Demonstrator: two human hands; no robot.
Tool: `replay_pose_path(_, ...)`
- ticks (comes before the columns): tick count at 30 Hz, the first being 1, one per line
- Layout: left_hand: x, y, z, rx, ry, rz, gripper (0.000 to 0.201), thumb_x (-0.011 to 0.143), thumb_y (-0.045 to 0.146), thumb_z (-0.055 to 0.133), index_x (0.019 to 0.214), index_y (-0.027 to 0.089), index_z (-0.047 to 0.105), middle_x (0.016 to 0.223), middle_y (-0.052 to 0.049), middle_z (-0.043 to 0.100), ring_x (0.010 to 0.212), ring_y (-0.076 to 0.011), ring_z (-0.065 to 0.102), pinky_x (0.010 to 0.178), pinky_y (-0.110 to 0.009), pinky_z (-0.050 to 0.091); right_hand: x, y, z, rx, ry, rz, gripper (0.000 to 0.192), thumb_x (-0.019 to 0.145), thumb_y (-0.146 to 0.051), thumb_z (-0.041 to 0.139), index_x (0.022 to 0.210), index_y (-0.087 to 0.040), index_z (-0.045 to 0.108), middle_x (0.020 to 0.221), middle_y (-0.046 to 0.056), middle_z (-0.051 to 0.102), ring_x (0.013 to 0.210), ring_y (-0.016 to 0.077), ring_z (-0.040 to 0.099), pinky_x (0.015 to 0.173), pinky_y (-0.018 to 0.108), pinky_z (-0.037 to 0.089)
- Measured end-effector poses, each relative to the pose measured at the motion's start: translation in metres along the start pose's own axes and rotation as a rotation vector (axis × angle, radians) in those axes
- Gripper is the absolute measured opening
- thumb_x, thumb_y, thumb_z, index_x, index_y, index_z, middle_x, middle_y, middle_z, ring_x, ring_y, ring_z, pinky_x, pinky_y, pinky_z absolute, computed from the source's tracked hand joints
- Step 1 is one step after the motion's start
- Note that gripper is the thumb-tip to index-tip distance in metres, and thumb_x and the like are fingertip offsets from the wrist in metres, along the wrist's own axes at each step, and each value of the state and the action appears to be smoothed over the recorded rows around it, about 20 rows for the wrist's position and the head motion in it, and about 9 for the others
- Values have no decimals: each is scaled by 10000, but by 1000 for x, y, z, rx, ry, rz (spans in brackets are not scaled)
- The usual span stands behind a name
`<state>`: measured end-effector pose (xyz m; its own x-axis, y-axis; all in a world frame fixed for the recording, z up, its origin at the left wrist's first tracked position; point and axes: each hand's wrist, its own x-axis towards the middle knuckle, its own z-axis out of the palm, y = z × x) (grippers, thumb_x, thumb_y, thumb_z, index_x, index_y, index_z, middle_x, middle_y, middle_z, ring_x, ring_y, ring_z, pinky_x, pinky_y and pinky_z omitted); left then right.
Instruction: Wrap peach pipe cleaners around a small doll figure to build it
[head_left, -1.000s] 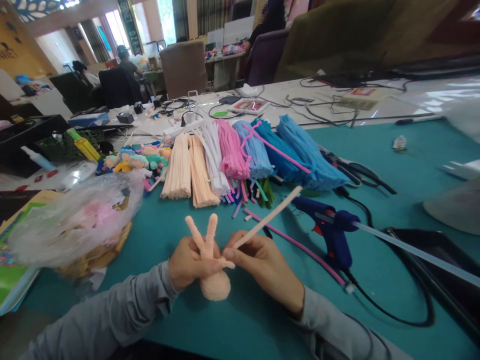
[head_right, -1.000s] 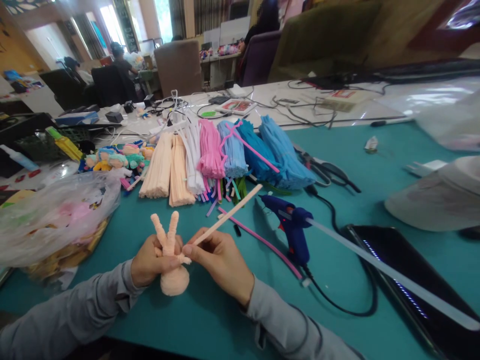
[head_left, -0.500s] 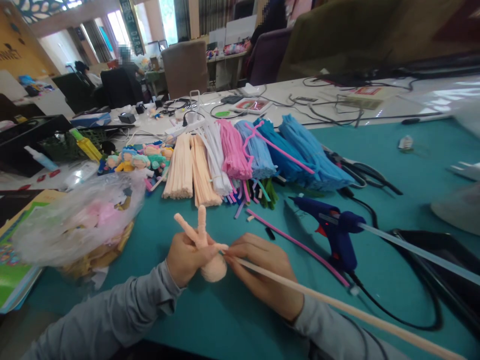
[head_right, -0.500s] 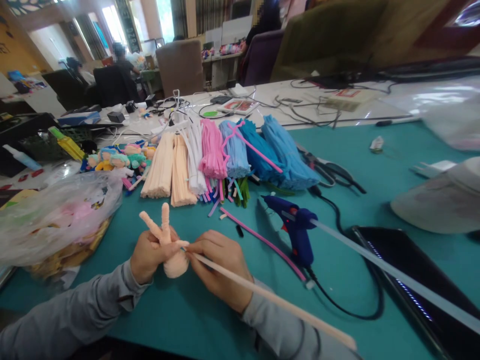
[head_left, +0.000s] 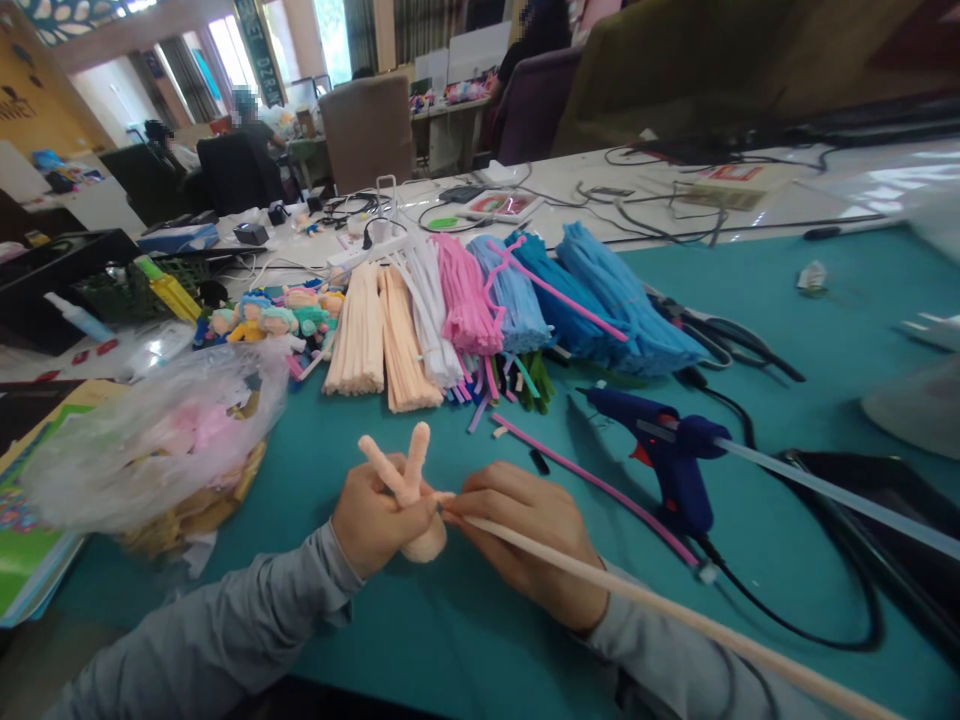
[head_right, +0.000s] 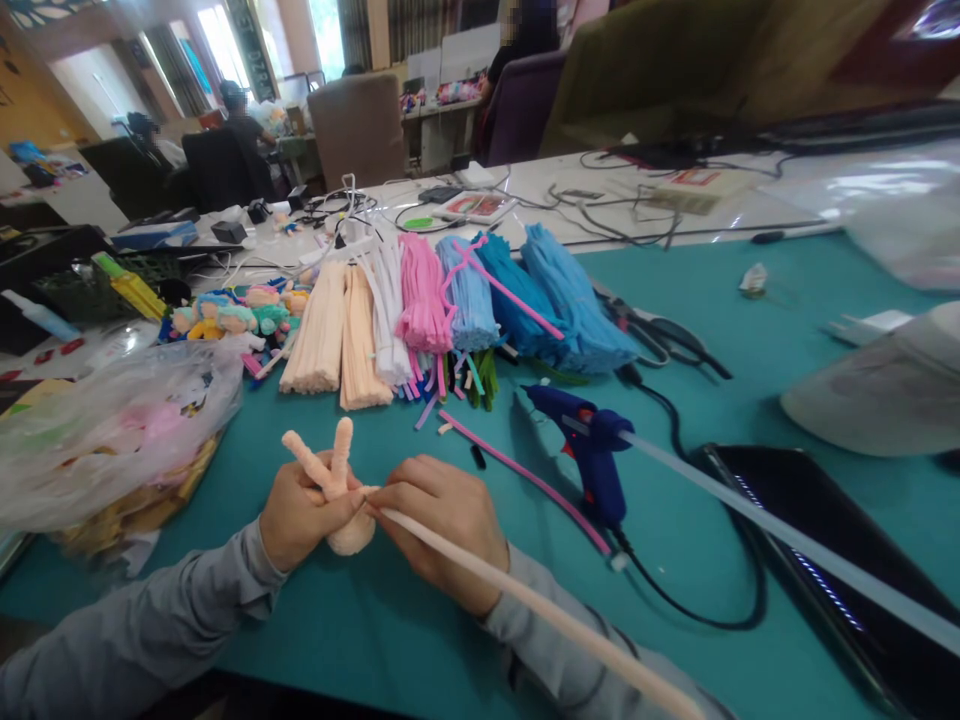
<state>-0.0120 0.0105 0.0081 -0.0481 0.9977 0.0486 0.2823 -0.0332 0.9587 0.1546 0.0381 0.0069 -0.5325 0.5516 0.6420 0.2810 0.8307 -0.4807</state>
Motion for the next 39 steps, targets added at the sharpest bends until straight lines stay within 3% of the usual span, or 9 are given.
replay_pose_path(4,0,-1,0,7,-32,12,36,618,181,662,589,179,641,615,-24,658,554,-156,587,545,-255,462,3,-1,-2,170,-5,155,177,845,-253,549,734,-177,664,703,65,616,631,152,582,557,260,459)
replay_pose_path(8,-2,-2,1,3,-57,45,54,625,182,668,587,182,631,612,-14,635,568,-151,566,557,-252,445,5,-1,-1,431,-31,406,219,777,-360,634,680,-168,676,655,47,633,606,157,584,554,271,461)
replay_pose_path(13,-4,-5,2,67,-107,122,92,637,170,645,557,186,603,574,4,562,565,-144,522,571,-257,418,7,2,1,767,-134,797,296,635,-415,738,586,-134,662,555,5,602,537,113,520,525,241,410)
replay_pose_path(18,-6,-4,3,81,-148,236,105,622,126,637,550,194,603,588,-21,586,672,-187,561,722,-312,439,10,2,0,981,-231,1007,339,525,-412,797,541,-123,619,475,-39,552,448,58,459,462,195,362)
replay_pose_path(21,-7,-2,3,25,-147,186,73,617,146,654,571,191,619,605,-25,607,673,-188,577,727,-314,453,10,2,0,1027,-256,1042,356,547,-441,779,569,-123,621,495,-30,576,448,59,481,464,192,378)
replay_pose_path(25,-3,-5,3,-197,-173,-122,111,627,260,693,632,163,637,636,-30,650,598,-170,593,592,-281,465,10,2,-1,1062,-185,1040,381,573,-484,753,576,-131,609,535,-26,581,481,64,509,511,198,419)
replay_pose_path(28,3,-11,4,-387,-109,-275,209,584,317,731,634,135,641,637,-39,658,618,-175,598,629,-296,466,12,1,-2,1013,-94,1019,376,596,-502,732,651,-145,628,617,-7,610,538,88,541,559,224,446)
replay_pose_path(33,11,-9,6,-651,-24,-381,331,493,396,771,566,119,606,521,-3,567,522,-128,523,563,-280,423,14,0,-5,812,-5,927,321,637,-462,713,607,-159,611,576,-8,579,554,107,512,568,241,430)
replay_pose_path(39,11,-2,8,-724,25,-445,377,411,396,802,556,116,594,493,2,549,484,-109,491,517,-269,384,12,1,-5,794,-15,887,283,653,-417,698,591,-154,612,576,-9,570,561,106,501,563,237,419)
